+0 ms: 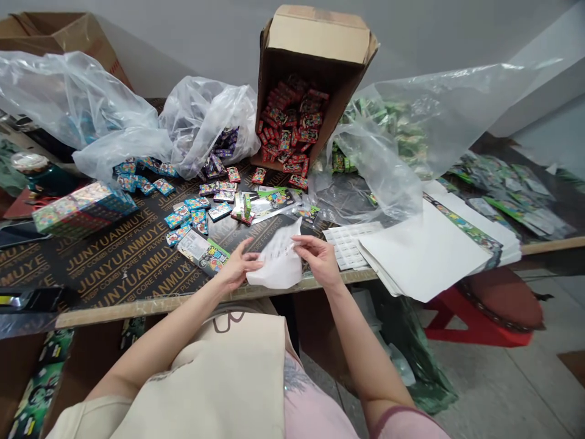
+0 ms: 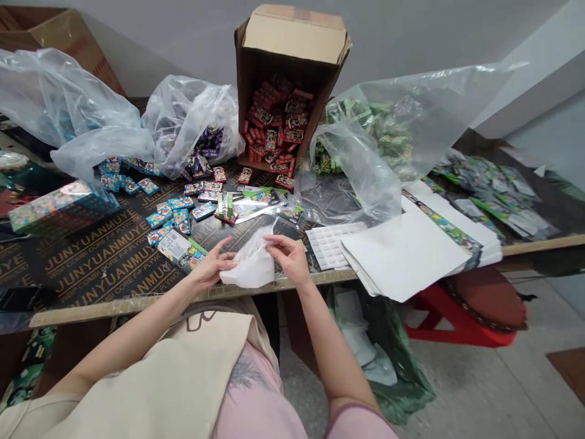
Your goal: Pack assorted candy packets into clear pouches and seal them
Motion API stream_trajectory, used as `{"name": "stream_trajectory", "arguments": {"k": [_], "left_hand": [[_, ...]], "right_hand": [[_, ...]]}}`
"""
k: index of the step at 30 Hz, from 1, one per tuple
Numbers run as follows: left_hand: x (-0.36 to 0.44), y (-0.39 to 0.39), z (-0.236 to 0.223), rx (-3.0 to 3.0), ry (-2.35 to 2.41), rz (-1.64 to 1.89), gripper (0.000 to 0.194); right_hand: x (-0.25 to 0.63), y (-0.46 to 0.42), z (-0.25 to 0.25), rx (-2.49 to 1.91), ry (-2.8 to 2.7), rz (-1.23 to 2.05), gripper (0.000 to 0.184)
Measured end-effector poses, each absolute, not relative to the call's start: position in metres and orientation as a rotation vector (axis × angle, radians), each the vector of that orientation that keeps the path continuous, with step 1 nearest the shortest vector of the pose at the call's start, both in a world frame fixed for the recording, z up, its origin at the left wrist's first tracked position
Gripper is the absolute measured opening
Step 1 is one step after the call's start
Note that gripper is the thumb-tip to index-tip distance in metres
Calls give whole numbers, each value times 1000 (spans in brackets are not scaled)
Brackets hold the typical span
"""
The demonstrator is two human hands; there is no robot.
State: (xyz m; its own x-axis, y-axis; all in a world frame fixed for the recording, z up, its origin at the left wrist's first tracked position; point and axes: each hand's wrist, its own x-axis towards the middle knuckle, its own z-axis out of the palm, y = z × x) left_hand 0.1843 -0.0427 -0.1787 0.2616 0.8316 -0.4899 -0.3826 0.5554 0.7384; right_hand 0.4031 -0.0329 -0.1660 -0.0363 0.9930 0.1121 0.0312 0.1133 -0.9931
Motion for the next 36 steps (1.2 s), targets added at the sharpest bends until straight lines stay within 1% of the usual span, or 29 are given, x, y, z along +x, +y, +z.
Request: {"name": "stream_trajectory", "arguments": {"k": [3, 6, 10, 13, 15, 19, 21, 23, 26, 27, 29, 32, 34, 36], "left_hand": [[182, -40, -174, 729, 1054, 1148, 106], [181, -40, -171, 840, 1069, 1262, 93], [180, -42, -169, 847, 1080, 1252, 67], [177, -40, -167, 922, 1101, 1177, 45], [173, -36, -166, 984, 1135, 1117, 36], [166, -29, -166, 1087, 1255, 1111, 33], [161, -27, -166, 1166, 1312, 1124, 29], [156, -25, -164, 1292, 1375, 1121, 24], [148, -22, -157, 1514, 1460, 1133, 22], [146, -20, -155, 1562, 1463, 1137, 22], [143, -17, -152, 1562, 1409, 1109, 24], [143, -15, -151, 1374, 1256, 936, 31], [144, -15, -152, 1256, 1210, 841, 35], [145, -15, -155, 1191, 1216, 818, 37]], "right_hand": [[404, -35, -172, -1146, -1267, 1184, 31], [401, -37, -176, -1185, -1250, 1247, 39], [396, -36, -177, -1217, -1208, 1260, 39], [393, -35, -177, -1222, -1216, 1286, 39], [391, -35, -177, -1247, -1226, 1289, 39], [384, -34, -178, -1315, -1243, 1185, 36], [380, -34, -176, -1347, -1286, 1105, 31], [378, -34, -172, -1387, -1380, 964, 25], [378, -36, -163, -1424, -1534, 678, 20], [378, -37, -160, -1421, -1569, 660, 20], [379, -38, -157, -1405, -1589, 791, 23], [380, -37, -158, -1379, -1519, 1053, 26], [380, -37, -160, -1361, -1463, 1134, 25], [382, -36, -163, -1343, -1426, 1189, 25]]}}
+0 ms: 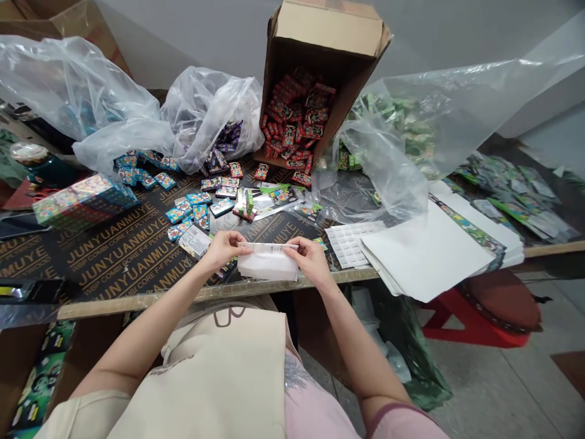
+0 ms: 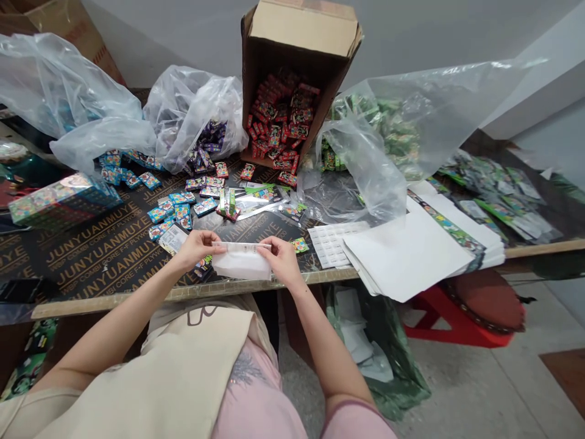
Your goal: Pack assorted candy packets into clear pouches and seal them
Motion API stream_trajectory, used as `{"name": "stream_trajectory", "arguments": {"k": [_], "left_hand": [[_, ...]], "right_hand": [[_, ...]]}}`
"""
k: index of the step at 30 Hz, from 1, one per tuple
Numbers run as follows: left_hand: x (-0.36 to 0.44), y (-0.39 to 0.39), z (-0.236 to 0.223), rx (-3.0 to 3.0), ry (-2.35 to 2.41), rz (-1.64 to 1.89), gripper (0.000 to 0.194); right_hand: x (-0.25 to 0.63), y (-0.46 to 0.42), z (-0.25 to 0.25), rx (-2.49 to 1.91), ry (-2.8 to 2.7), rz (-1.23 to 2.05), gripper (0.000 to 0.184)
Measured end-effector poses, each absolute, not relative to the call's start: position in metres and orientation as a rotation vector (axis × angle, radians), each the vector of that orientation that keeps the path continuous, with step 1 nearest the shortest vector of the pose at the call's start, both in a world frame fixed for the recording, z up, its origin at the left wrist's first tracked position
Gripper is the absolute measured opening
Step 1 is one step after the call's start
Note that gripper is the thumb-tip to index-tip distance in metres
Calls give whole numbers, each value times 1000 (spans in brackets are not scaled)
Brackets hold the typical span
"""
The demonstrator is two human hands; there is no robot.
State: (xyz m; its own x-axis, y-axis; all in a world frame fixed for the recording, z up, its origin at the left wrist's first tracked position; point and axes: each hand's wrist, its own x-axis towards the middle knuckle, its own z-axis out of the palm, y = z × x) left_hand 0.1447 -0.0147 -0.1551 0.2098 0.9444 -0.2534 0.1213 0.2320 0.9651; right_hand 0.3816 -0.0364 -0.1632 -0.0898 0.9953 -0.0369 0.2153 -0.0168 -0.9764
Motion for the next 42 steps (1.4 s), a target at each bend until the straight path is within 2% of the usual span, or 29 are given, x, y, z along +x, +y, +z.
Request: {"name": "stream_trajectory", "arguments": {"k": [5, 11, 17, 19, 21, 26, 28, 32, 34, 38, 42], "left_hand": [[148, -15, -164, 1076, 1238, 844, 36], [150, -18, -172, 1067, 1263, 811, 34], [155, -20, -174, 1018, 1271, 842, 30], [158, -21, -174, 1040, 1265, 840, 28], [160, -22, -174, 1040, 1269, 834, 28], [165, -21, -179, 976, 1247, 813, 29], [168, -19, -184, 930, 1259, 824, 28], [167, -10, -195, 802, 1357, 851, 28], [166, -4, -200, 772, 1378, 857, 27], [180, 7, -213, 720, 1395, 826, 24], [220, 11, -230, 662, 1417, 779, 26]], "right_hand": [[385, -31, -169, -1311, -1403, 1263, 26], [392, -22, -178, -1322, -1663, 1254, 26], [386, -15, -180, -1413, -1932, 959, 22], [380, -13, -178, -1395, -2026, 987, 14], [373, -11, -176, -1370, -2112, 985, 17], [356, -7, -170, -1296, -2215, 819, 9], [360, -4, -170, -1288, -2225, 760, 16], [409, 2, -191, -1640, -2048, 453, 63], [439, 0, -213, -1882, -1934, 402, 78], [469, -12, -245, -1938, -1787, 373, 73], [451, -19, -235, -1784, -1676, 208, 73]]}}
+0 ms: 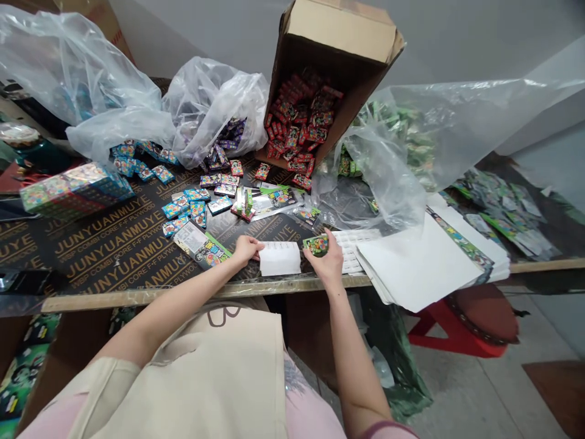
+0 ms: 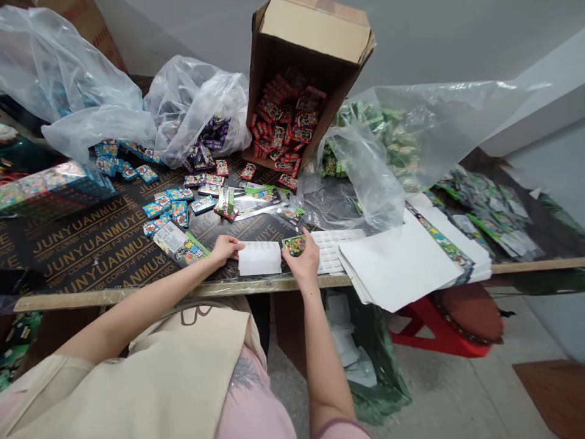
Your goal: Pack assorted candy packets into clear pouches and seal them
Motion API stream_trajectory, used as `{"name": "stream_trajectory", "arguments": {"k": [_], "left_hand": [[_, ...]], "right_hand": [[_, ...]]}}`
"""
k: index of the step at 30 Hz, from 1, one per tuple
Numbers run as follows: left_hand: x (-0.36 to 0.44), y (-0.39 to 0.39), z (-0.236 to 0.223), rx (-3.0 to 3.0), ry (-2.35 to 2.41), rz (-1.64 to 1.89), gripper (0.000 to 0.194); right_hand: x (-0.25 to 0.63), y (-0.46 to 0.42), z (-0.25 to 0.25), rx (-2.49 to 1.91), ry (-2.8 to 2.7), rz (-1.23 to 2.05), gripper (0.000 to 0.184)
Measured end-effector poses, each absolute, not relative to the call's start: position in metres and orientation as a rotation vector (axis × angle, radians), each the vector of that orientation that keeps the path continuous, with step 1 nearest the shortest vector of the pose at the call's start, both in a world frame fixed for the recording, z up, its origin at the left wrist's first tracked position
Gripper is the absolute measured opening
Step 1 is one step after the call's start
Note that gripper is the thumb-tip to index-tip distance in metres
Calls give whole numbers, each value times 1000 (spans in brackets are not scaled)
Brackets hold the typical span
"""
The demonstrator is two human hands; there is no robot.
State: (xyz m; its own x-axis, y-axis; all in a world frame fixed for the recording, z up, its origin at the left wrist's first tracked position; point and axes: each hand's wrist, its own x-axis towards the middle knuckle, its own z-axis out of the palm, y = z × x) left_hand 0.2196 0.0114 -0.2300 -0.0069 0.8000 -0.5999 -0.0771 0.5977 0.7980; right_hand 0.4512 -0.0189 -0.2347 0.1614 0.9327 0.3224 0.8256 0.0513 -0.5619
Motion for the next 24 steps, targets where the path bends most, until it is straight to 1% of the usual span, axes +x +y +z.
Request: {"name": "stream_trajectory", "arguments": {"k": [2, 5, 7, 9, 11, 14, 15, 17, 24], "left_hand": [[237, 10, -236, 648, 1430, 768, 26], [246, 8, -241, 642, 1425, 744, 21], [242, 7, -242, 641, 1404, 720, 16], [235, 7, -243, 642, 1382, 696, 12], [230, 7, -242, 647, 1369, 677, 9], [229, 8, -242, 664, 1367, 652, 10], [229, 8, -241, 672, 1368, 647, 10], [230, 8, -241, 690, 1373, 641, 10], [234, 9, -248, 745, 1421, 623, 10]], "right_hand": [[436, -20, -228, -1756, -1826, 273, 73], [421, -20, -229, -1865, -2083, 450, 71], [416, -18, -234, -1925, -2108, 442, 71], [411, -13, -239, -1876, -2082, 362, 66], [402, -6, -242, -1775, -2088, 326, 54], [383, 5, -245, -1654, -2185, 391, 29], [378, 7, -247, -1637, -2204, 413, 22], [370, 9, -252, -1602, -2179, 440, 16], [373, -1, -265, -1465, -1971, 582, 18]]}}
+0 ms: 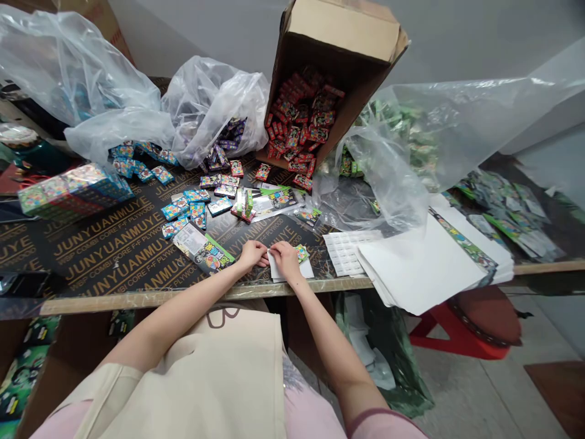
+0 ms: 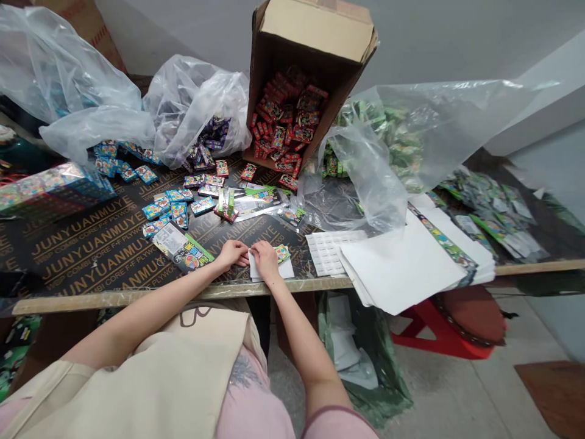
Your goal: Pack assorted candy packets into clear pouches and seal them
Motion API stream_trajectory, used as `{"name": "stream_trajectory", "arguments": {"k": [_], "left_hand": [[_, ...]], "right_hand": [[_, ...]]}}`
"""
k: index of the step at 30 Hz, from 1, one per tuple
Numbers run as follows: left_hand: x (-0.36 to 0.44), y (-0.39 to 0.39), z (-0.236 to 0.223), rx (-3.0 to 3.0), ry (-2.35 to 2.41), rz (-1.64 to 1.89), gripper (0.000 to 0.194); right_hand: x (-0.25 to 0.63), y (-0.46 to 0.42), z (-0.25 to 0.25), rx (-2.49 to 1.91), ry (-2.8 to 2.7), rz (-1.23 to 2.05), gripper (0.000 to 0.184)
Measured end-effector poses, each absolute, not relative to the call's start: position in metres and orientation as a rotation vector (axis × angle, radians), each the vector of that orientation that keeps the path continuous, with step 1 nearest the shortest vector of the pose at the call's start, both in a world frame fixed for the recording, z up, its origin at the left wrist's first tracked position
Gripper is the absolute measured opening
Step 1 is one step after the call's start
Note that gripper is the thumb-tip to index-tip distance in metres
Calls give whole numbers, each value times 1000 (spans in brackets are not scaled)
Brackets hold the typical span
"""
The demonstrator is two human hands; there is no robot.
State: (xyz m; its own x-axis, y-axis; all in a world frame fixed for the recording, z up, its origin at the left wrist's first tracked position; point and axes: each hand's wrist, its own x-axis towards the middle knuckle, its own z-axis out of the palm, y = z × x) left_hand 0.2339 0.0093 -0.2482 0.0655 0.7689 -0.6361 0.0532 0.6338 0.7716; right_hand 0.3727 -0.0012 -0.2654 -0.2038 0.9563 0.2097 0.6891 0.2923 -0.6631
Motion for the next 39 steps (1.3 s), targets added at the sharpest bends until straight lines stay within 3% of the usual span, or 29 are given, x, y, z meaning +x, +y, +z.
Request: {"name": "stream_trajectory", "arguments": {"k": [5, 10, 23, 26, 31, 35, 39], "left_hand": [[236, 10, -254, 774, 1444, 612, 9], [237, 8, -254, 795, 1442, 606, 11], [239, 4, -244, 901, 1460, 648, 14], [205, 4, -225, 1064, 1461, 744, 8], [85, -2, -197, 1609, 2029, 1112, 31], [28, -14, -202, 1540, 2252, 922, 37], [35, -18, -212, 1564, 2186, 898, 40]], "right_hand": [[386, 2, -263, -1521, -1842, 537, 23], [392, 4, -262, -1607, -1998, 510, 55], [391, -1, -282, -1414, -1908, 439, 42], [391, -2, -281, -1403, -1824, 458, 44], [392, -1, -280, -1396, -1637, 538, 47], [390, 0, -274, -1387, -1503, 653, 49], [377, -3, -254, -1403, -1491, 597, 52]]}}
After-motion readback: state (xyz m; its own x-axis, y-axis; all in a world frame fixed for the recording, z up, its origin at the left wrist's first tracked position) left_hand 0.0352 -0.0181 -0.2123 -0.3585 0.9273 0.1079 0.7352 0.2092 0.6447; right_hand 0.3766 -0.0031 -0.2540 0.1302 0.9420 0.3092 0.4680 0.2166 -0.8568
